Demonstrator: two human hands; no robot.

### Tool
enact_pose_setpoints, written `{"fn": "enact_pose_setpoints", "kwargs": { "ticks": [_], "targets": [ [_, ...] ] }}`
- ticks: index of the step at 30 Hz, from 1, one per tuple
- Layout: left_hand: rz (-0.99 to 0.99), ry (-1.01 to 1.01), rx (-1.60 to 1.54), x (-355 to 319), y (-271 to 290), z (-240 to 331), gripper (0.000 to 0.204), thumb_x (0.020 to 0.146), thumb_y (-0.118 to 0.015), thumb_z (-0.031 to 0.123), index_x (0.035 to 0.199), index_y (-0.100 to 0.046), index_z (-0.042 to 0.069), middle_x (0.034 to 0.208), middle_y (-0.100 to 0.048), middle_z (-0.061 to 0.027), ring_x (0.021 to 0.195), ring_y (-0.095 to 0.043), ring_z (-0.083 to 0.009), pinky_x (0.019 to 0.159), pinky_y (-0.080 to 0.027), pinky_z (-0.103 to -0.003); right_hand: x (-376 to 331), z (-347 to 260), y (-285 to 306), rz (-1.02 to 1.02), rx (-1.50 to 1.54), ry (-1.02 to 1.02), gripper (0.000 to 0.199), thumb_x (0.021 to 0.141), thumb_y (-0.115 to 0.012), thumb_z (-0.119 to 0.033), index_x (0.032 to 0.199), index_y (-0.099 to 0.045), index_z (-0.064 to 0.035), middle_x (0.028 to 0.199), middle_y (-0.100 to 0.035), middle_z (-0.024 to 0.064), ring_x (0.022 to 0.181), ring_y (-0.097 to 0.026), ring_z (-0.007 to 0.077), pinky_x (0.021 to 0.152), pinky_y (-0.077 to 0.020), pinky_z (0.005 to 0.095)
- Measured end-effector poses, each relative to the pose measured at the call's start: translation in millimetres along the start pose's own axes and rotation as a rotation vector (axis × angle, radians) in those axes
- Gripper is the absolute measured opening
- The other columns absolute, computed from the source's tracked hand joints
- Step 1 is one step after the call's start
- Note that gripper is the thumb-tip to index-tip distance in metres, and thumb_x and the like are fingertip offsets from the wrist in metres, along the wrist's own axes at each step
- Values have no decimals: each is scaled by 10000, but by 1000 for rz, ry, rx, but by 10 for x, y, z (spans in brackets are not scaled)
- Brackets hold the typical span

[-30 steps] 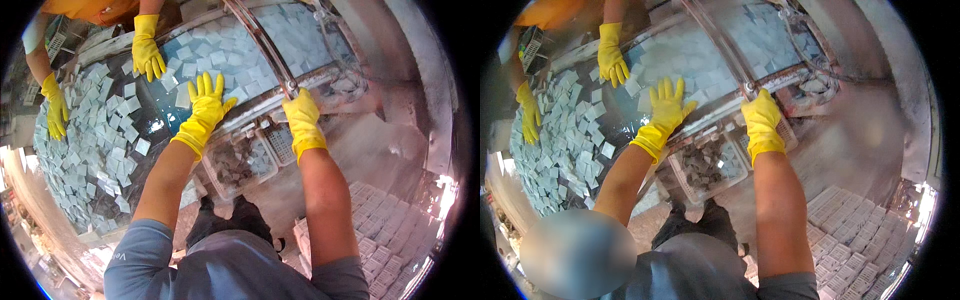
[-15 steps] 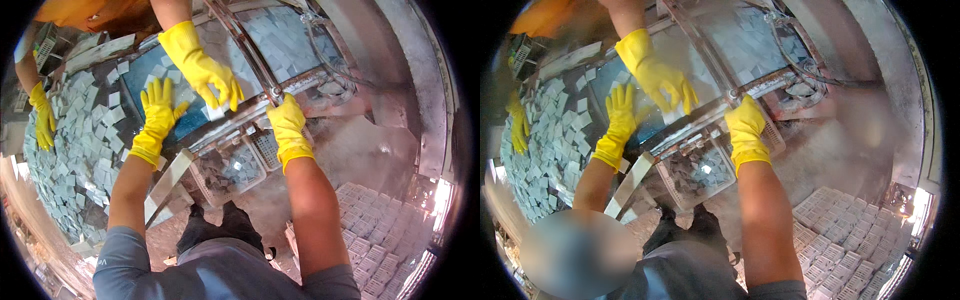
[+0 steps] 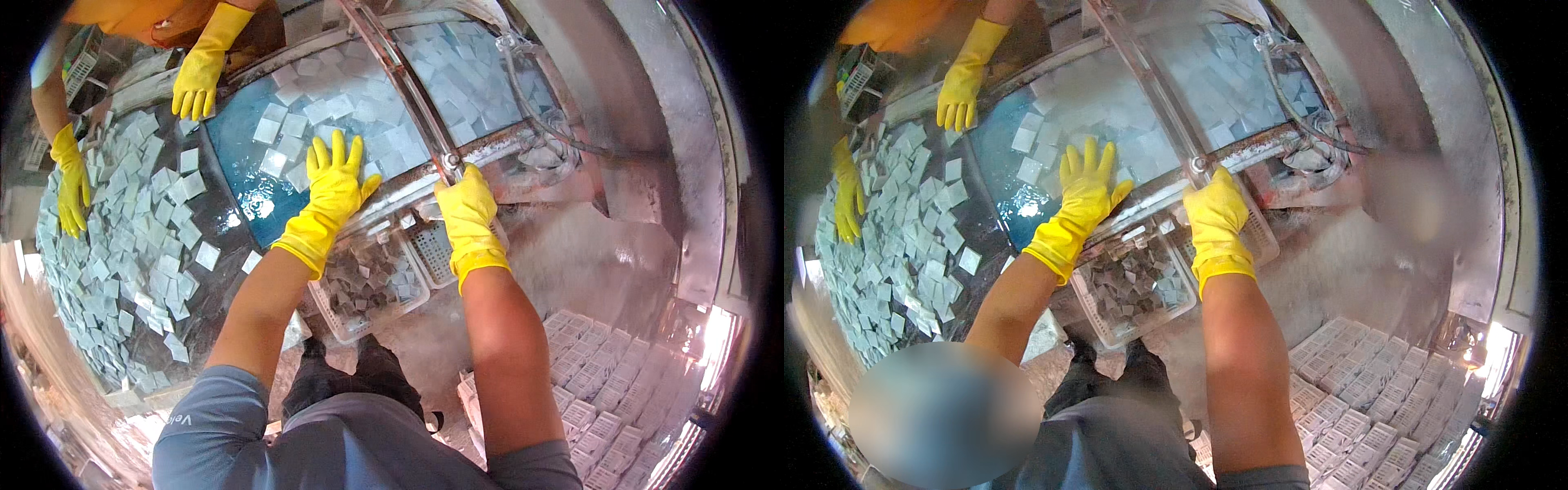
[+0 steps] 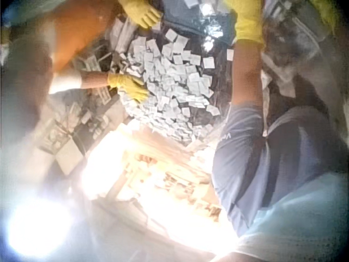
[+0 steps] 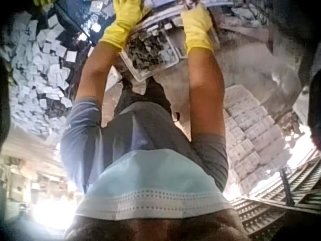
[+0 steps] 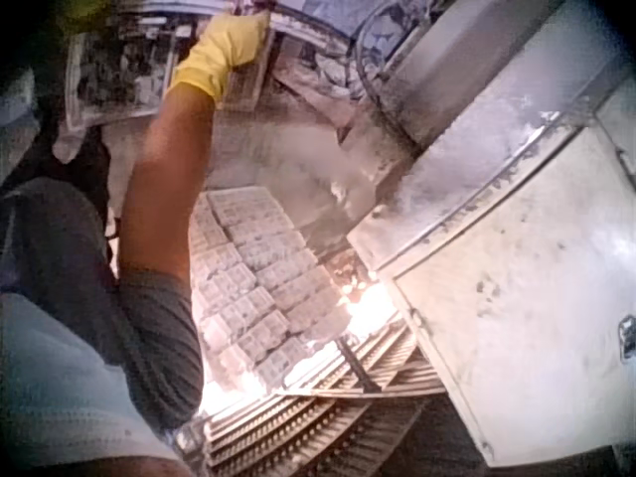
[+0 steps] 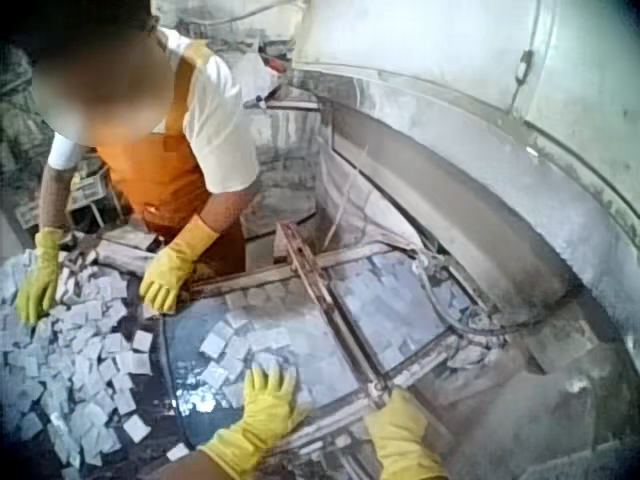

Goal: The person sorts small square tiles on a conveyor belt, moving them into a white plastic basket. The person then carries the basket to a nearby table and places it down. The person returns to the conveyor belt and continues sorting tiles.

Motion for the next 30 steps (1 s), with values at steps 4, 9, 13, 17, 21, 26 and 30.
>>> {"fn": "enact_pose_setpoints", "kwargs": {
  "ticks": [4,9,13,17,21,26,30],
  "targets": [
    [-39,-144,-120,-199,160,-252,666,922,-740,411,1505,-591,127,1610,-484,-214,1456,-442,-503,1242,-302,-599,1,0,-9,10,-12,-13,673,812,-810,-431,1348,-664,-50,1230,-746,239,1147,-717,432,970,-572,515],
    [-36,-231,-9,-676,538,-732,596,915,-752,304,1467,-625,117,1535,-578,-182,1430,-519,-418,1249,-315,-583,-19,-36,-25,-1,-16,-14,677,803,-817,-432,1346,-669,-54,1219,-750,234,1149,-718,428,975,-570,520],
    [-109,-335,-194,-911,701,-939,632,863,-811,269,1440,-638,78,1493,-605,-204,1388,-548,-435,1233,-360,-557,-10,-23,-11,4,-13,-14,676,805,-820,-434,1339,-666,-50,1228,-746,235,1156,-713,433,981,-567,521],
    [-97,-229,-62,-677,373,-870,832,933,-754,469,1612,-447,98,1645,-401,-282,1499,-378,-525,1272,-250,-604,8,-6,-49,-43,-2,-43,667,815,-817,-441,1328,-664,-44,1247,-740,236,1167,-708,433,970,-571,524],
    [-60,-26,30,-250,-24,-224,862,950,-681,559,1607,-433,59,1583,-383,-356,1485,-329,-558,1242,-229,-651,48,-24,-45,-17,-38,-17,654,822,-809,-452,1311,-671,-40,1245,-740,236,1161,-711,431,976,-570,517],
    [111,121,-43,-297,-147,-1,754,944,-721,423,1568,-496,65,1566,-423,-354,1461,-378,-561,1238,-261,-649,-1,-10,34,-58,-31,-45,650,824,-802,-447,1306,-674,-31,1249,-736,248,1173,-706,425,994,-561,507],
    [166,21,-99,-555,-206,150,728,924,-714,287,1580,-487,68,1591,-413,-351,1459,-389,-565,1255,-247,-651,54,-10,-14,-43,-59,-45,661,828,-789,-440,1331,-663,-30,1257,-730,262,1183,-701,429,987,-558,517]
  ]
}}
Point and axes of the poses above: each hand's wrist, its own x-axis towards the middle knuckle, its own y-axis out of the back of the hand, z = x × y, the point moved 10 cm from there along x, towards the middle knuckle
